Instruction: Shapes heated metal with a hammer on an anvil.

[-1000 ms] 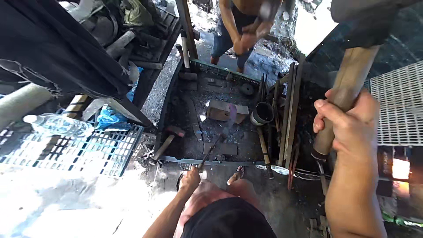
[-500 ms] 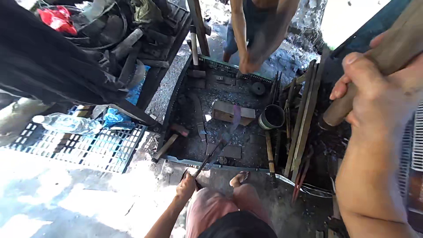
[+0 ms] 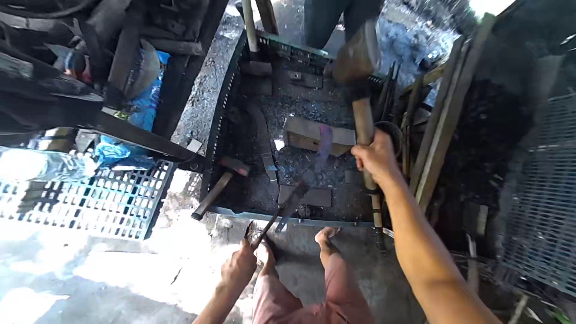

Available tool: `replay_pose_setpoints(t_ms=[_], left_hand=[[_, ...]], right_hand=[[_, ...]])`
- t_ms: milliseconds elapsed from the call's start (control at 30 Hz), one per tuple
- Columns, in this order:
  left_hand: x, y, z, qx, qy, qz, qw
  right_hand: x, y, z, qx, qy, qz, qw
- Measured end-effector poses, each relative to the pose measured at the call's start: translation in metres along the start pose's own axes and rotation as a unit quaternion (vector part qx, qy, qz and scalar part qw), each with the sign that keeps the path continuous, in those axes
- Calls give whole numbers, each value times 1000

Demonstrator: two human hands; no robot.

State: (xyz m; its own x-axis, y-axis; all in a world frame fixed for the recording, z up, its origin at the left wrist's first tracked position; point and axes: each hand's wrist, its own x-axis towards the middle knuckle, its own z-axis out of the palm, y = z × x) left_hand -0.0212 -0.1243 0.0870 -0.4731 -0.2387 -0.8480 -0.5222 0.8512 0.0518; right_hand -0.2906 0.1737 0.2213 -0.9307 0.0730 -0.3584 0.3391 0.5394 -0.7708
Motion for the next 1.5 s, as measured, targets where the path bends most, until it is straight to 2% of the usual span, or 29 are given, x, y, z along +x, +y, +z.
replay_pose_setpoints(t_ms=[67, 167, 233, 300, 367, 400, 467, 533, 567, 600, 667, 700, 867, 967, 1033, 1100, 1133, 1200, 1267, 1300, 1333, 1367, 1433, 1500], left_hand=[[11, -3, 6, -11, 2, 17, 1000], [21, -6, 16, -5, 6, 17, 1000], [22, -4, 18, -8, 5, 13, 1000], [17, 0, 19, -9, -1, 4, 1000], [14, 5, 16, -15, -10, -3, 1000], [15, 6, 17, -15, -9, -10, 1000], [17, 6, 24, -10, -6, -28, 1000], [16, 8, 28, -5, 5, -33, 999], [8, 8, 27, -1, 5, -34, 999], [1, 11, 21, 0, 6, -35, 999], [-7, 18, 12, -8, 13, -28, 999], [-15, 18, 12, 2, 4, -24, 1000], [4, 21, 19, -17, 18, 0, 1000], [8, 17, 23, -13, 16, -1, 1000], [3, 17, 22, -22, 8, -7, 1000], [0, 19, 22, -20, 3, -17, 1000], [1, 19, 25, -18, 4, -23, 1000], [5, 19, 33, -10, 3, -39, 999], [3, 21, 35, -17, 4, -49, 999], [-4, 21, 34, -15, 2, -49, 999], [-10, 24, 28, -16, 4, -46, 999], [-11, 30, 19, -22, 10, -42, 999], [-25, 33, 15, -19, -2, -33, 999], [-15, 43, 13, -29, 8, -24, 999]], right_hand=[[-32, -62, -45, -53, 48, -96, 993], [-60, -129, -102, -108, 114, -220, 963], [-56, -146, -120, -102, 163, -284, 940], [-35, -136, -113, -90, 205, -321, 920], [-15, -90, -81, -82, 199, -295, 931], [-5, -54, -56, -80, 174, -242, 951], [18, 45, 6, -40, 76, -78, 993], [58, 139, 61, 33, -23, 96, 995], [70, 157, 72, 49, -51, 163, 984], [76, 150, 72, 50, -50, 193, 979], [71, 86, 41, 31, -15, 154, 987], [47, 60, 20, 22, 4, 127, 992], [-46, -57, -87, -53, 87, -76, 992], [-55, -92, -119, -89, 155, -196, 964], [-39, -90, -115, -88, 192, -247, 946], [-17, -57, -87, -60, 176, -246, 951], [-5, -27, -63, -49, 151, -207, 965], [23, 56, -1, -19, 75, -63, 995], [50, 136, 53, 20, -15, 114, 993], [55, 151, 65, 32, -43, 180, 982], [54, 146, 66, 50, -44, 205, 977], [55, 124, 57, 58, -33, 192, 979], [25, 77, 25, 49, -3, 143, 989], [-5, 26, -19, 12, 30, 66, 997]])
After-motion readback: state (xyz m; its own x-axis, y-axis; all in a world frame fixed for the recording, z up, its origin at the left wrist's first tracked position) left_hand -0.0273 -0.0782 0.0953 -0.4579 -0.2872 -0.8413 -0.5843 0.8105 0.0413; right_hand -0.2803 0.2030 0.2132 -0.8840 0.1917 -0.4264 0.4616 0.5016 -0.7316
